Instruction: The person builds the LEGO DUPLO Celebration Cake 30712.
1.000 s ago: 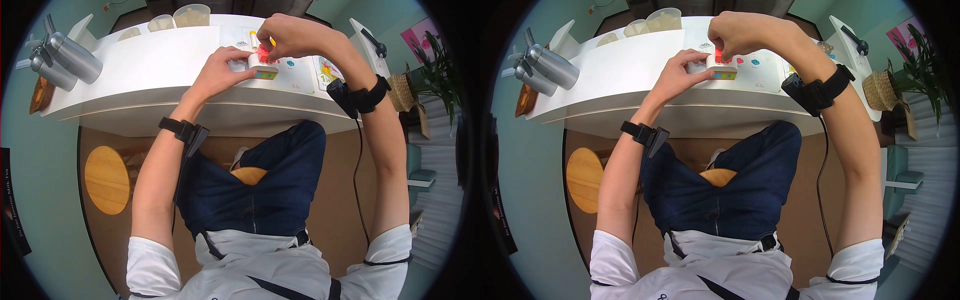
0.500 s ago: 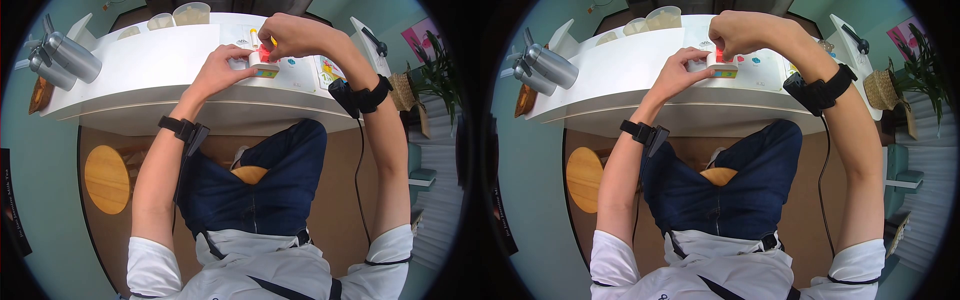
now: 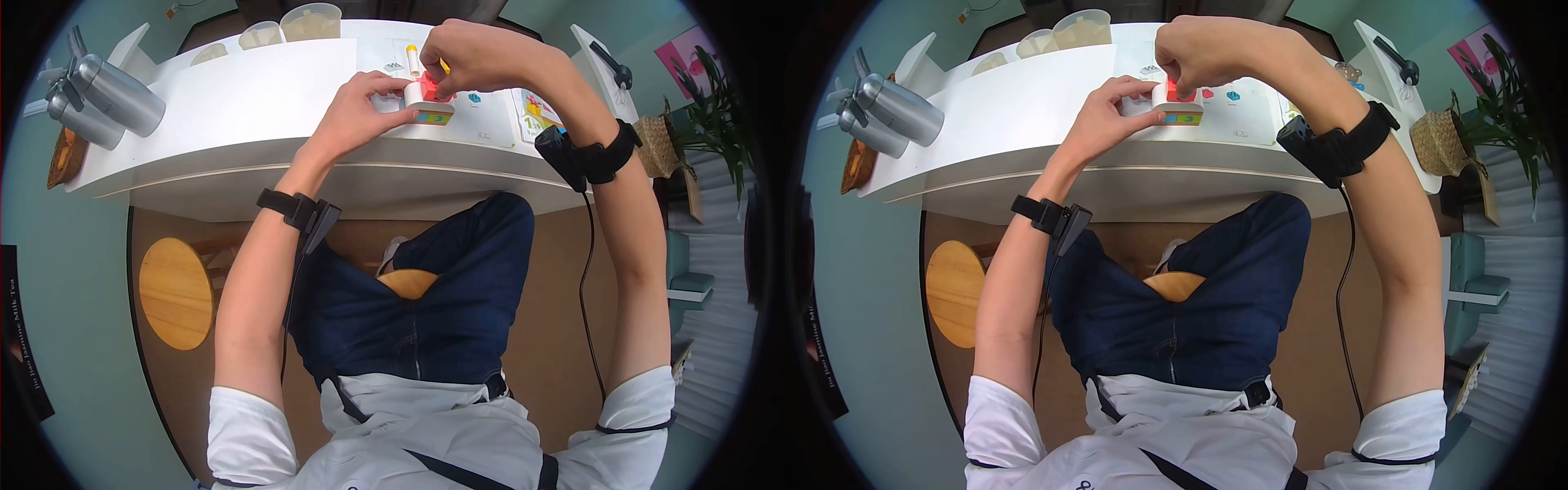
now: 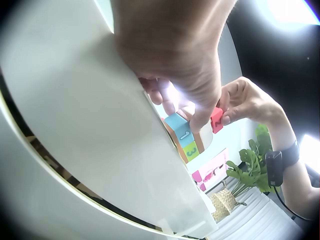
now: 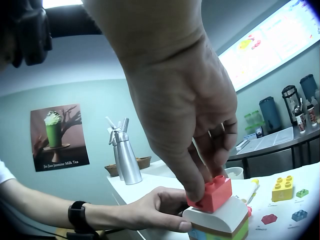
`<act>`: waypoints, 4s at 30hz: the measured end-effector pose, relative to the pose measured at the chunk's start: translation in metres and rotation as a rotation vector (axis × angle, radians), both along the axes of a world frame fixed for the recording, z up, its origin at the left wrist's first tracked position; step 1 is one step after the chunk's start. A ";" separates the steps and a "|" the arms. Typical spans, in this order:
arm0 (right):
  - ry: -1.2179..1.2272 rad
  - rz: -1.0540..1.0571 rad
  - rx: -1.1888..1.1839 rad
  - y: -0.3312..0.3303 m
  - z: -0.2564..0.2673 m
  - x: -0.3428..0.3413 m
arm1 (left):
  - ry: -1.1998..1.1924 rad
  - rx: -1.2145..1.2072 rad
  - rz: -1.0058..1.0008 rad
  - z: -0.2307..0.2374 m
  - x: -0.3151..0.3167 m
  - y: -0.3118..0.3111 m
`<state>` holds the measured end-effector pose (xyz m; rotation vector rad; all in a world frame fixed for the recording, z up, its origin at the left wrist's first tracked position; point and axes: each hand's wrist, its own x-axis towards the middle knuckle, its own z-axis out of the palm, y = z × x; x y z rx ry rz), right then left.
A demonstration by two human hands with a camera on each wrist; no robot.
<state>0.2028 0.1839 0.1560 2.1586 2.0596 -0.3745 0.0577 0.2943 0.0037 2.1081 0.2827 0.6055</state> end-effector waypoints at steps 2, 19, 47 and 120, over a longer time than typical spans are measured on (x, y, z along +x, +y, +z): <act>0.008 -0.019 -0.007 0.000 0.003 -0.004 | 0.003 0.002 -0.001 0.001 0.000 0.000; -0.098 -0.030 0.020 -0.001 0.002 -0.009 | -0.014 0.004 -0.007 -0.002 0.000 0.001; -0.096 0.104 -0.099 0.009 -0.006 -0.007 | -0.065 -0.003 -0.036 -0.009 0.002 0.002; 0.442 -0.410 0.451 0.045 -0.065 0.120 | -0.065 0.083 0.016 -0.013 0.001 0.003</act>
